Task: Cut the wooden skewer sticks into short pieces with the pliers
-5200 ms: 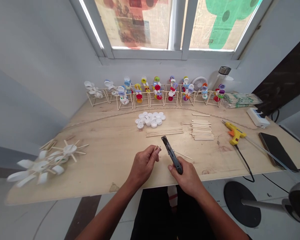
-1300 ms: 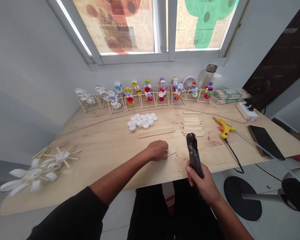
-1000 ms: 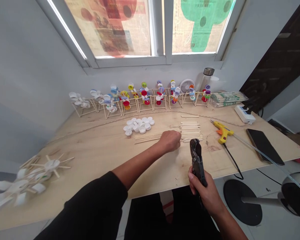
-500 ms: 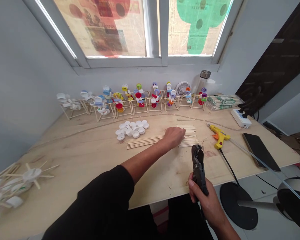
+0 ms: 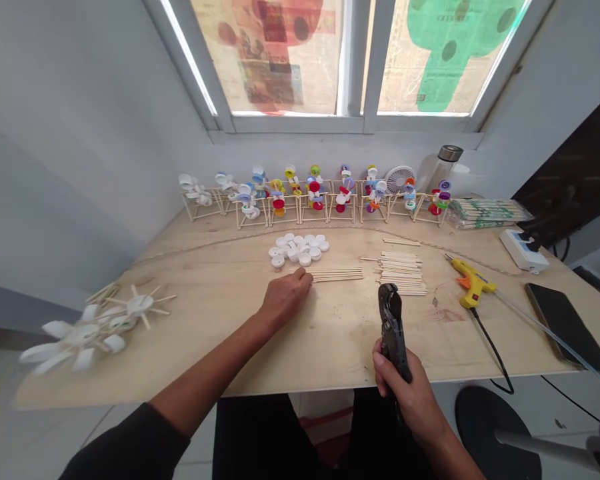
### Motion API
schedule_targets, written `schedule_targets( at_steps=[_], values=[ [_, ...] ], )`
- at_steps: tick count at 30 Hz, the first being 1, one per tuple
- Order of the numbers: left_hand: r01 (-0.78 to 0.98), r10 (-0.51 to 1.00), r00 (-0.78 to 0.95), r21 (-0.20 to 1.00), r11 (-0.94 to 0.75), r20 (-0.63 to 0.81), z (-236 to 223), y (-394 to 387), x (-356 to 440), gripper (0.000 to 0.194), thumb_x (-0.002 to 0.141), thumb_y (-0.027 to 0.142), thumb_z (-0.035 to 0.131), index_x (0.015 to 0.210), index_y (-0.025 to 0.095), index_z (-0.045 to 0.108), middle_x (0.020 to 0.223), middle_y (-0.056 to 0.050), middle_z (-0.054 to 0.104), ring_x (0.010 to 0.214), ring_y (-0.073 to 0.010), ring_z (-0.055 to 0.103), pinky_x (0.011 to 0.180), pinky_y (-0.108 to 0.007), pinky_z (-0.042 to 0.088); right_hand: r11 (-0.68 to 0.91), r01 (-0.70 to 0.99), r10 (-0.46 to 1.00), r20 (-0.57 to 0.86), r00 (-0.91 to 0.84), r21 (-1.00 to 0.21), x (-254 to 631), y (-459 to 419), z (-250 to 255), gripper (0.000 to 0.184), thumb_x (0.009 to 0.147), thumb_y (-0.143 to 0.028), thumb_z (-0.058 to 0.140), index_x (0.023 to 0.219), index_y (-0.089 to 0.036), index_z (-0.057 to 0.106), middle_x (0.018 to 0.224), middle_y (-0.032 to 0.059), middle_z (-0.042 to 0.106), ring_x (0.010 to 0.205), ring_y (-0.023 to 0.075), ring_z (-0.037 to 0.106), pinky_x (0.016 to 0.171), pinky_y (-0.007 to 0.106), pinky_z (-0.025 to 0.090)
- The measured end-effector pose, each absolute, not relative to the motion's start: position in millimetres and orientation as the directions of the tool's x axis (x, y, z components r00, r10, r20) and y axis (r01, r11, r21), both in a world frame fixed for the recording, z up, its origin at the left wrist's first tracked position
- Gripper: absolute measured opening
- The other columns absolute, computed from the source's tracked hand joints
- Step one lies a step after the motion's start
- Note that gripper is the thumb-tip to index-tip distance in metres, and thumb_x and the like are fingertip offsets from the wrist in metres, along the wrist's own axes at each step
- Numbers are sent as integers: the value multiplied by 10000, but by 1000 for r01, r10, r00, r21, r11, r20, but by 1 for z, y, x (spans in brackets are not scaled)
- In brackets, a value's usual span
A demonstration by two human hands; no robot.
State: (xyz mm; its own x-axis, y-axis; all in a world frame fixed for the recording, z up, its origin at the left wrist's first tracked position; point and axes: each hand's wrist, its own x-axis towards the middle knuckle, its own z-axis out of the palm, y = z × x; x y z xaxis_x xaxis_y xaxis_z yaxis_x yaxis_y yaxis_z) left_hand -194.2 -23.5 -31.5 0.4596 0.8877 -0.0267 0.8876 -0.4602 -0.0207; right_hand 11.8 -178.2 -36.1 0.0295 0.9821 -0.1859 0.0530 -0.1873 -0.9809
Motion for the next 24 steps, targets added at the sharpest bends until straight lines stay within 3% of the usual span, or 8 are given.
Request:
schedule_targets(
  at_steps=[7,15,24],
  values=[
    [857,857,514,-19,-515,-39,-33,-18,-197,207,817,76,333,853,152,523,921,-121,546,791,-208,553,602,-295,376,-195,95,981,-192,36,-976,5,-183,-30,283,805,-460,505,839,-179,486,544,-54,425,477,105,415,481,225,351],
    [825,820,564,10,-565,-96,-26,-24,-194,185,812,100,341,854,159,512,903,-112,569,805,-223,564,647,-327,398,-178,119,984,-177,22,-977,-1,-185,-29,296,810,-464,501,841,-169,500,545,-54,430,470,104,418,500,234,360],
    [841,819,541,109,-530,-193,-19,-44,-200,188,694,86,442,856,172,485,897,-94,591,805,-220,568,646,-304,398,-163,107,986,-159,47,-981,-4,-189,-29,314,803,-472,507,846,-161,511,552,-45,440,480,113,432,513,247,374]
  ],
)
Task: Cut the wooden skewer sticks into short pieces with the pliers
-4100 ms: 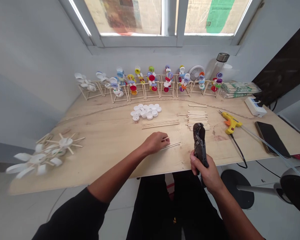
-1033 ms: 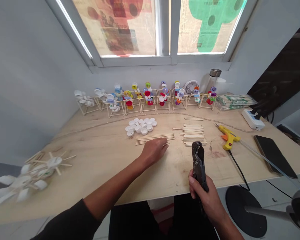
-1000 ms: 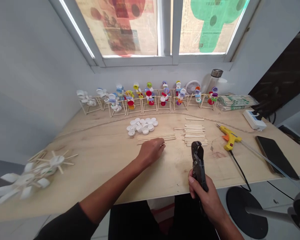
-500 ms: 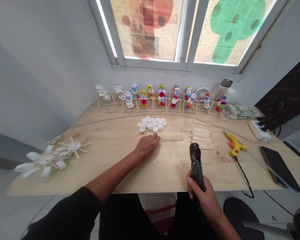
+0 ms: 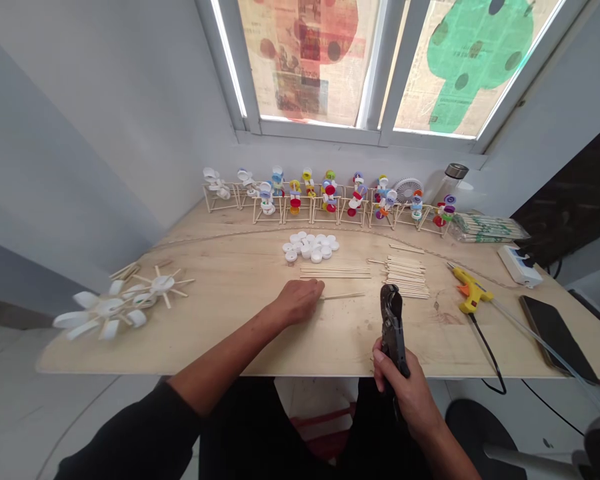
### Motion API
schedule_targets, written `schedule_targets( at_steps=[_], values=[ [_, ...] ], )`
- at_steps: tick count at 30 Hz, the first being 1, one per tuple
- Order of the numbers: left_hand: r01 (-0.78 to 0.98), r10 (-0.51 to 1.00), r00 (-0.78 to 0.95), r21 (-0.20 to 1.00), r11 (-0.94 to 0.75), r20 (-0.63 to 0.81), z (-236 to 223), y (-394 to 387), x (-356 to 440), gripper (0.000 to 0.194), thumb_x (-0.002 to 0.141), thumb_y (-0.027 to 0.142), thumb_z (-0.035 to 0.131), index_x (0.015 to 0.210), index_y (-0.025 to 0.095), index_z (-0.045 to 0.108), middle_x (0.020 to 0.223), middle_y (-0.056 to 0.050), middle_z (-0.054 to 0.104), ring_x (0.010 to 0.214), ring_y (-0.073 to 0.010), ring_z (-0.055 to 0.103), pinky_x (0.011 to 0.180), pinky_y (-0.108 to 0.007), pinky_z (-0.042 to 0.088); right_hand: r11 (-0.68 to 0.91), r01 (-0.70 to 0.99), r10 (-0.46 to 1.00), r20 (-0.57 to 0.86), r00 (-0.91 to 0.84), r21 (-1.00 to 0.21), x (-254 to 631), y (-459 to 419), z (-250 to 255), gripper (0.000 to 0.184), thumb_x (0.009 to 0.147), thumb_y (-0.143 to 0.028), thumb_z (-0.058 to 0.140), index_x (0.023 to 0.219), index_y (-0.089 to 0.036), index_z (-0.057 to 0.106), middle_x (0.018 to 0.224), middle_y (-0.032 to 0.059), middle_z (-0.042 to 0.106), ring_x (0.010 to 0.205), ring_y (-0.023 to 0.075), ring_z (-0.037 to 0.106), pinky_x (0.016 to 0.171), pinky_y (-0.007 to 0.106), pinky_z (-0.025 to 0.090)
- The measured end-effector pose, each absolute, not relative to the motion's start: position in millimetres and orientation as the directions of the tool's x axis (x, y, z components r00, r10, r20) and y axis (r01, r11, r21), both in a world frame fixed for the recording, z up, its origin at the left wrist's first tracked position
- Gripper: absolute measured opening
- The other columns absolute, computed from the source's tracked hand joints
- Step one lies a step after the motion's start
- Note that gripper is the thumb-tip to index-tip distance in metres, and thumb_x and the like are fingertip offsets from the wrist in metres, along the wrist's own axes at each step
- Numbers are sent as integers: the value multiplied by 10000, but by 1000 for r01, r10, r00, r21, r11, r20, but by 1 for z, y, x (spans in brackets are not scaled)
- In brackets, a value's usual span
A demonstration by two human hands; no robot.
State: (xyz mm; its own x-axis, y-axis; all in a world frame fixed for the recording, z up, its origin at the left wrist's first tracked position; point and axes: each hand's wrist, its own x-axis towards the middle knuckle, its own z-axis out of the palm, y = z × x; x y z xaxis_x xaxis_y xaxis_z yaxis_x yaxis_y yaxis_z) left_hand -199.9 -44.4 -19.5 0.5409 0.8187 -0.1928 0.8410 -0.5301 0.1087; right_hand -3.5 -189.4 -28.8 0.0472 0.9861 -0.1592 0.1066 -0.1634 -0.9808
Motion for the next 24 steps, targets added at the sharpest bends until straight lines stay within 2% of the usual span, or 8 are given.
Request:
schedule_targets(
  at_steps=[4,7,9,12,14,19,24],
  values=[
    [847,831,527,199,-493,-181,-22,-51,-202,168,690,88,423,825,180,463,827,-73,598,759,-212,566,627,-294,388,-155,104,987,-149,59,-982,-4,-190,-28,315,804,-472,508,856,-161,510,559,-45,437,487,113,435,511,244,378],
    [842,847,510,289,-455,-153,-26,-56,-206,124,778,149,337,846,190,432,807,-43,592,725,-167,554,614,-260,393,-147,102,988,-142,57,-984,-4,-188,-28,299,808,-458,512,861,-163,510,561,-48,442,491,110,438,515,238,376],
    [789,869,487,472,-394,-88,-28,-62,-208,177,845,203,232,898,192,400,801,-27,583,705,-132,540,621,-237,405,-136,103,990,-131,56,-985,-4,-186,-28,280,814,-442,513,863,-166,509,559,-50,447,494,107,437,521,236,374],
    [505,928,372,831,-233,34,-34,-72,-208,221,878,288,176,943,188,363,748,-13,563,684,-112,521,659,-234,425,-118,106,992,-113,56,-987,-5,-183,-27,263,819,-429,508,858,-169,510,552,-51,455,493,106,438,523,233,372],
    [316,959,276,935,-159,69,-39,-79,-205,205,875,323,218,942,191,360,756,-15,555,716,-113,524,704,-247,433,-114,103,993,-110,48,-988,-6,-181,-26,257,822,-422,504,855,-167,511,555,-47,461,490,104,439,516,231,369],
    [53,970,201,988,-148,135,-55,-92,-197,134,867,303,331,912,192,391,822,-27,553,807,-120,534,794,-285,432,-122,107,993,-121,13,-987,-7,-180,-25,226,829,-387,504,864,-164,504,549,-47,459,493,96,438,508,222,361],
    [26,966,167,979,-204,196,-65,-103,-193,129,862,297,395,876,180,447,817,-35,572,815,-143,536,809,-317,419,-126,93,992,-124,19,-988,-7,-182,-27,209,828,-376,511,872,-172,499,558,-52,455,494,91,429,515,221,363]
  ],
)
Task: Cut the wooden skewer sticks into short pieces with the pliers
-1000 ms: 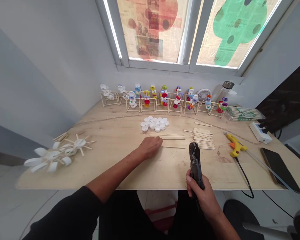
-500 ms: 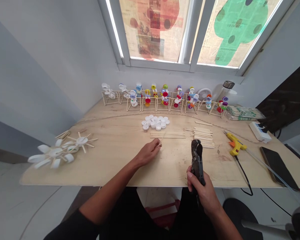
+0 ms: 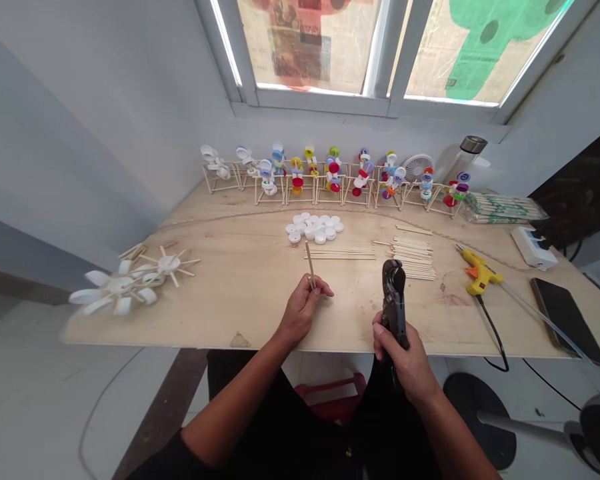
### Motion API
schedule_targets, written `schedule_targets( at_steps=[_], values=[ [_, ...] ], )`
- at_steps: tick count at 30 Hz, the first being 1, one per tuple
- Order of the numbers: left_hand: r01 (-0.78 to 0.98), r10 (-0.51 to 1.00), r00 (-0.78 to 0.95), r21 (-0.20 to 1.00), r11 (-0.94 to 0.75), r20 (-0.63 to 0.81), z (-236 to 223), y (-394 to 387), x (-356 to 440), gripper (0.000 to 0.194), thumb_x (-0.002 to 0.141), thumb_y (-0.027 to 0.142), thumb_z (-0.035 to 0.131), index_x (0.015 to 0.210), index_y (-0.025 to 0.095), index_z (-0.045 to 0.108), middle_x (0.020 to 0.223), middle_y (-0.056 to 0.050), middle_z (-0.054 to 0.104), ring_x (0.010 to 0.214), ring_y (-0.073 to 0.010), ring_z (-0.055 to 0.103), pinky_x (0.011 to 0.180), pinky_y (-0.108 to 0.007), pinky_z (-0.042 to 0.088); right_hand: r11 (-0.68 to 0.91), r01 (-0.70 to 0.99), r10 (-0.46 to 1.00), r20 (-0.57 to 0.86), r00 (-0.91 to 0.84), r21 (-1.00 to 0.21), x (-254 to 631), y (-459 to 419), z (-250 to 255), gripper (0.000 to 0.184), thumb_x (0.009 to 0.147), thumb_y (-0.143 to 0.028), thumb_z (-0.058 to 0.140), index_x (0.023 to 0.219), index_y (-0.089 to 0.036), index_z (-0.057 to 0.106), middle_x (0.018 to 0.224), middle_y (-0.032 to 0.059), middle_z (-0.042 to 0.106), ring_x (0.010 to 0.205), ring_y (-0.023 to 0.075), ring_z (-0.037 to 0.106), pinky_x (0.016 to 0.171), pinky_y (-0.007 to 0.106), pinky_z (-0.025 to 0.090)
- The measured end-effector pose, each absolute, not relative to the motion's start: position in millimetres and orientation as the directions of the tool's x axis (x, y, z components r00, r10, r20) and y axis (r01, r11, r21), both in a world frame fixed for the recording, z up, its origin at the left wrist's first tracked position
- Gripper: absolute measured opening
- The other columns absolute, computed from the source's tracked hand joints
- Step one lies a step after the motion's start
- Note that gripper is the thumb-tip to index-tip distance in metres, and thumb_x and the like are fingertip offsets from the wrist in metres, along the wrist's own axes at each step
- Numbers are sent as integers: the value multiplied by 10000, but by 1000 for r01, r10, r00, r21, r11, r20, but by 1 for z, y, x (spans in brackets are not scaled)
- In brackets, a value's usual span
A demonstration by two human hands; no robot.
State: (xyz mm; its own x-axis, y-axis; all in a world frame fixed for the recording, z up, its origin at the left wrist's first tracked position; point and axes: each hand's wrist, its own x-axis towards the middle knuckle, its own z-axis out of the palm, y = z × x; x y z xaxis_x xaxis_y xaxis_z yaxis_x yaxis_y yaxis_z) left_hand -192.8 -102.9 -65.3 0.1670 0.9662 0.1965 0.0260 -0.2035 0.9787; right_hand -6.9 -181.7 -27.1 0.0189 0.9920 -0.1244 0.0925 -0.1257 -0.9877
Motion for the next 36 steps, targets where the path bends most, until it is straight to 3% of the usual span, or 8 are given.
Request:
schedule_targets(
  at_steps=[9,16,25,31,36],
  values=[
    [215,967,146,947,-238,209,-63,-113,-191,135,882,265,348,848,189,453,790,-13,576,774,-133,538,777,-301,405,-122,108,992,-123,0,-987,-13,-180,-26,185,828,-360,507,850,-176,498,547,-55,448,497,95,426,515,222,361],
    [162,973,141,966,-203,181,-65,-115,-194,113,881,264,341,874,191,427,780,-10,589,766,-131,552,780,-301,417,-107,156,994,-112,-19,-982,-18,-178,-23,192,826,-360,505,862,-172,496,550,-55,441,505,101,429,526,232,375],
    [258,960,193,934,-248,202,-60,-120,-192,154,892,245,329,858,185,467,849,-24,584,845,-133,559,787,-277,409,-96,220,993,-110,-51,-971,-24,-174,-21,199,816,-369,488,864,-176,491,556,-51,444,503,109,451,514,234,395],
    [329,956,238,912,-245,171,-55,-120,-194,178,894,260,314,829,190,464,809,-15,562,754,-131,535,721,-263,401,-41,399,992,-84,-91,-916,-18,-175,-19,208,824,-381,455,885,-185,489,576,-47,448,525,118,456,527,235,388],
    [231,928,348,947,-222,132,-35,-121,-202,149,893,235,305,848,190,439,791,-5,567,750,-121,535,746,-267,404,52,646,986,-63,-153,-762,-13,-172,-10,192,816,-375,444,879,-199,488,648,-13,535,564,146,499,542,247,389]
  ],
)
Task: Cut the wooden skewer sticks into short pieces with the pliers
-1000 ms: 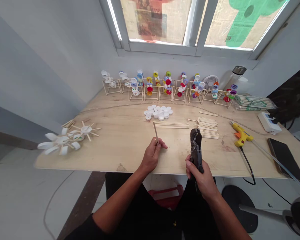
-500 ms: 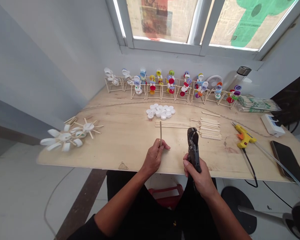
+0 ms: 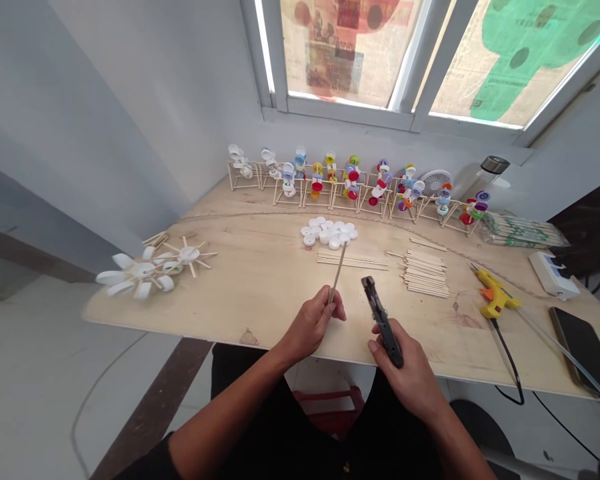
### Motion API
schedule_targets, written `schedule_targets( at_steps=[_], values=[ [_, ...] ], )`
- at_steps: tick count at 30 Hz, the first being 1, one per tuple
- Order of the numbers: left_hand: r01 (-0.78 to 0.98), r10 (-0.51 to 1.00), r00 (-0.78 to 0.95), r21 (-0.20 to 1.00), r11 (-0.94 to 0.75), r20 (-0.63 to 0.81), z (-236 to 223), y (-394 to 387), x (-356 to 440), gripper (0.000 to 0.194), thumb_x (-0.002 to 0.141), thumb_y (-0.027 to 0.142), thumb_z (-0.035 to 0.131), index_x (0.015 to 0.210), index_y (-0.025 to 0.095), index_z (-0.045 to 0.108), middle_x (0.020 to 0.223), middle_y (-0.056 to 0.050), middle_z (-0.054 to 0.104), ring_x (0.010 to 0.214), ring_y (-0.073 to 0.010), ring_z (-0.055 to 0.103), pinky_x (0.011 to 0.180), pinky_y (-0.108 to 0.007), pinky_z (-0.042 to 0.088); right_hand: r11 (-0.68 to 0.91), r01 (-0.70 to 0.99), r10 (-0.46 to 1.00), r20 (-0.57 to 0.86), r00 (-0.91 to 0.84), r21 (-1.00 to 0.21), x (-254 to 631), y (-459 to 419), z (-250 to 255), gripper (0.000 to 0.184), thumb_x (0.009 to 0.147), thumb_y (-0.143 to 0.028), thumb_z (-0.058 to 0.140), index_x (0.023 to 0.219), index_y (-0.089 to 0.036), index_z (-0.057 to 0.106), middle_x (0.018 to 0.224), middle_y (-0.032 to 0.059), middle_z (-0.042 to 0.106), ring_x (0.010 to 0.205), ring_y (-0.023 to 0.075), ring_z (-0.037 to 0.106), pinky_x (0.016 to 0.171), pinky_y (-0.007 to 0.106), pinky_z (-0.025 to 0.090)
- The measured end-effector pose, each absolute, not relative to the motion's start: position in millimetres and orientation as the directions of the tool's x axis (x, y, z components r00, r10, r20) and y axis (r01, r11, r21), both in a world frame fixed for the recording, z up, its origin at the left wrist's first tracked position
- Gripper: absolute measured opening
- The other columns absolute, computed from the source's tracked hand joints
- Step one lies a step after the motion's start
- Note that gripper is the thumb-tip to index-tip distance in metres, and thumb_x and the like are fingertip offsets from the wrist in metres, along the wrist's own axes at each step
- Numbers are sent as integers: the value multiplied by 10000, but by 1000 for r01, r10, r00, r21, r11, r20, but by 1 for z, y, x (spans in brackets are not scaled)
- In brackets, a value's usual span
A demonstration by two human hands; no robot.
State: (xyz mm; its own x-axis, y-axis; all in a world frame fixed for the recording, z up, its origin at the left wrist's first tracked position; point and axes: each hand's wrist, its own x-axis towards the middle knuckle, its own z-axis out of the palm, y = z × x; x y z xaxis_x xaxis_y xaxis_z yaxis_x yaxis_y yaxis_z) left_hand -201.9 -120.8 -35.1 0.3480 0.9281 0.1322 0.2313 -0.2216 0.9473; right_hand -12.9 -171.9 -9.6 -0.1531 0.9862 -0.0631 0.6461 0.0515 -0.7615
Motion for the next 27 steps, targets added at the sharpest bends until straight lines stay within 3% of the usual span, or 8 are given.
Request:
schedule_targets(
  at_steps=[7,18,27],
  values=[
    [215,845,534,960,-182,41,1,-126,-217,152,892,228,290,852,183,430,750,-6,557,711,-112,533,721,-269,432,97,810,990,-30,-140,-578,-10,-168,-11,164,797,-350,452,899,-225,481,673,-9,576,586,177,542,546,257,387],
    [414,780,626,844,-341,8,17,-127,-221,124,843,160,298,857,193,417,730,-3,543,644,-113,505,633,-238,414,142,796,982,-20,-190,-588,-11,-172,-9,211,785,-339,479,958,-220,500,744,11,608,650,190,570,565,261,411],
    [510,729,684,738,-441,-37,16,-123,-219,295,706,38,329,939,194,421,703,4,536,610,-118,493,578,-223,377,156,778,981,7,-192,-609,-16,-175,-11,248,782,-327,486,998,-207,502,799,25,615,706,195,577,597,266,424]
  ],
)
